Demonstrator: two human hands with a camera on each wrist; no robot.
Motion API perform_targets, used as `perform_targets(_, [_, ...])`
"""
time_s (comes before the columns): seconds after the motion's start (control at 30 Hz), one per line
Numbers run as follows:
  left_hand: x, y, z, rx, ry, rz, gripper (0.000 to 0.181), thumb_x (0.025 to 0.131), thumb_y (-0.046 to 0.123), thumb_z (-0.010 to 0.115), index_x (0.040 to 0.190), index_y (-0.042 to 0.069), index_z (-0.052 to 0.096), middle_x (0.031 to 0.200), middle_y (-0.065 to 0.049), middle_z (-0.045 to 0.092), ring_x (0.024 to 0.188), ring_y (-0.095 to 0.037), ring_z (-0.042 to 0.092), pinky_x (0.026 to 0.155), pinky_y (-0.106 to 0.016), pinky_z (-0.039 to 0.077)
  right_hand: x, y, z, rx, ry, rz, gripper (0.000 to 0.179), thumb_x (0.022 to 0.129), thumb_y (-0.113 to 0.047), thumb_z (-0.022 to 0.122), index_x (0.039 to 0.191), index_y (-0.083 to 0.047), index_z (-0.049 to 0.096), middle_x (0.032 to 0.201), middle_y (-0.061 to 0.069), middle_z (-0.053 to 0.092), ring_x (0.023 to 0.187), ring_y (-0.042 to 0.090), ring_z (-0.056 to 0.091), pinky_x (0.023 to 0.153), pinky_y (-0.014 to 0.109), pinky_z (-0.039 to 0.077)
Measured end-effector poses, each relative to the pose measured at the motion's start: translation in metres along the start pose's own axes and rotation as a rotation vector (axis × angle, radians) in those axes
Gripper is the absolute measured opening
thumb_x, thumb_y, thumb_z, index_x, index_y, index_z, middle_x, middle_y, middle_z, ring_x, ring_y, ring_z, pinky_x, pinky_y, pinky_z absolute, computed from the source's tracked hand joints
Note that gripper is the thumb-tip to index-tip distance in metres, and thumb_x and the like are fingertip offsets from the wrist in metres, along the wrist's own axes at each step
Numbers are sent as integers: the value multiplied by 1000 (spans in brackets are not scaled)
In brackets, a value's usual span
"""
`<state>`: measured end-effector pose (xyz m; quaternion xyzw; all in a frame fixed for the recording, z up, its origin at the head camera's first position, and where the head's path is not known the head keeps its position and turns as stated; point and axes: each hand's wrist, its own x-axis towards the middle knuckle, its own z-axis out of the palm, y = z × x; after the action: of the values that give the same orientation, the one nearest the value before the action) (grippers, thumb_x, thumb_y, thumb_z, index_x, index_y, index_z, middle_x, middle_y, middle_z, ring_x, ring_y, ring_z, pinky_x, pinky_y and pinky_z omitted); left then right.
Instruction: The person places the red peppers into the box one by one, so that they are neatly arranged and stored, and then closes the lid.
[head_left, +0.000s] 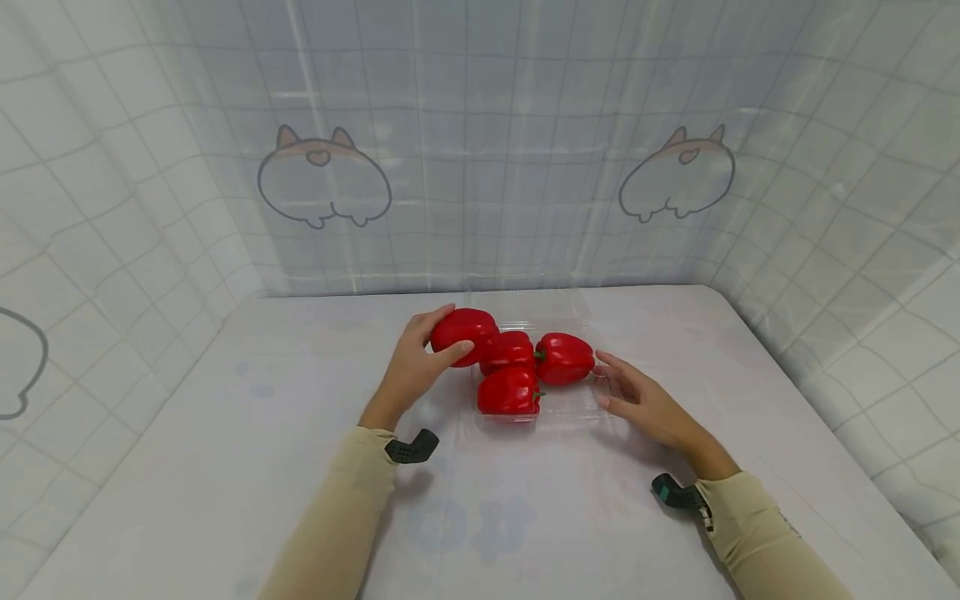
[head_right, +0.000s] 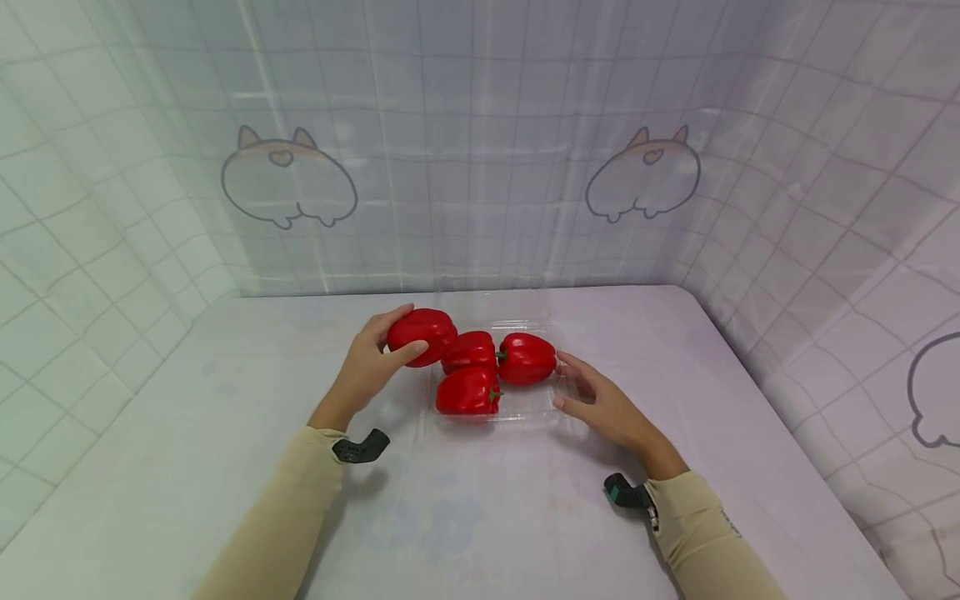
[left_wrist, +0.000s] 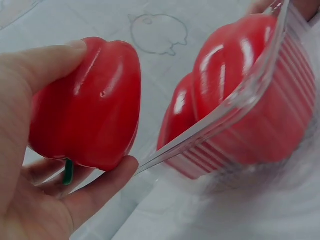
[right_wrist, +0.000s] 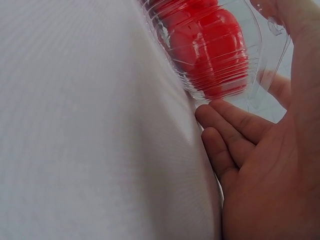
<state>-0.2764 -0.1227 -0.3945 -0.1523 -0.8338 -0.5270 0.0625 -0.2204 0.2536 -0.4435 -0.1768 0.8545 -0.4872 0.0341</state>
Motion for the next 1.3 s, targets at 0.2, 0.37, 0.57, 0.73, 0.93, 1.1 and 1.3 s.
perform_targets(0.2, [-2,4,6,6,-7,18,72,86,41,77,150,28,46,143,-2,45,127,-24,45,90,-45,56,0,0,0,2,-1,15,75,95,-24,68,159,-21,28,154,16,42,142,37,37,108,55,36])
perform_targets(0.37, [-3,5,9,-2,-18,41,71,86,41,77,150,29,46,144,-1,45,127,-23,45,90,-45,56,0,0,0,7,-1,16,76,95,-25,69,159,-21,28,154,16,42,142,37,38,108,56,36])
perform_targets(0.57, [-4,9,12,-17,-46,62,69,88,40,75,150,29,46,143,-1,45,127,-22,46,90,-44,56,1,2,0,-5,4,10,76,95,-26,69,159,-22,28,153,15,43,142,36,38,108,55,37])
perform_targets(0.73, [-6,12,14,-48,-63,76,68,89,36,74,150,26,45,144,-1,45,128,-23,46,91,-44,55,1,2,0,-5,5,12,76,95,-27,69,159,-23,29,152,15,44,142,35,38,108,53,38])
perform_targets(0.93, [-5,16,17,-82,-92,119,65,91,31,71,150,26,45,145,-2,44,127,-24,46,92,-45,54,1,2,-1,-13,9,11,75,96,-28,67,159,-21,28,153,16,43,142,36,38,109,53,36])
perform_targets(1.1, [-5,19,20,-76,-111,144,65,91,29,70,150,25,45,145,-2,44,127,-25,46,92,-44,55,0,3,-2,-11,13,-2,74,96,-27,67,159,-20,29,153,18,43,142,38,37,108,57,36])
perform_targets(1.3, [-8,20,24,-68,-132,118,65,89,30,73,148,27,46,142,0,45,126,-22,46,89,-44,56,0,5,1,-2,7,-9,73,96,-26,67,159,-23,30,153,15,43,143,37,36,108,55,37])
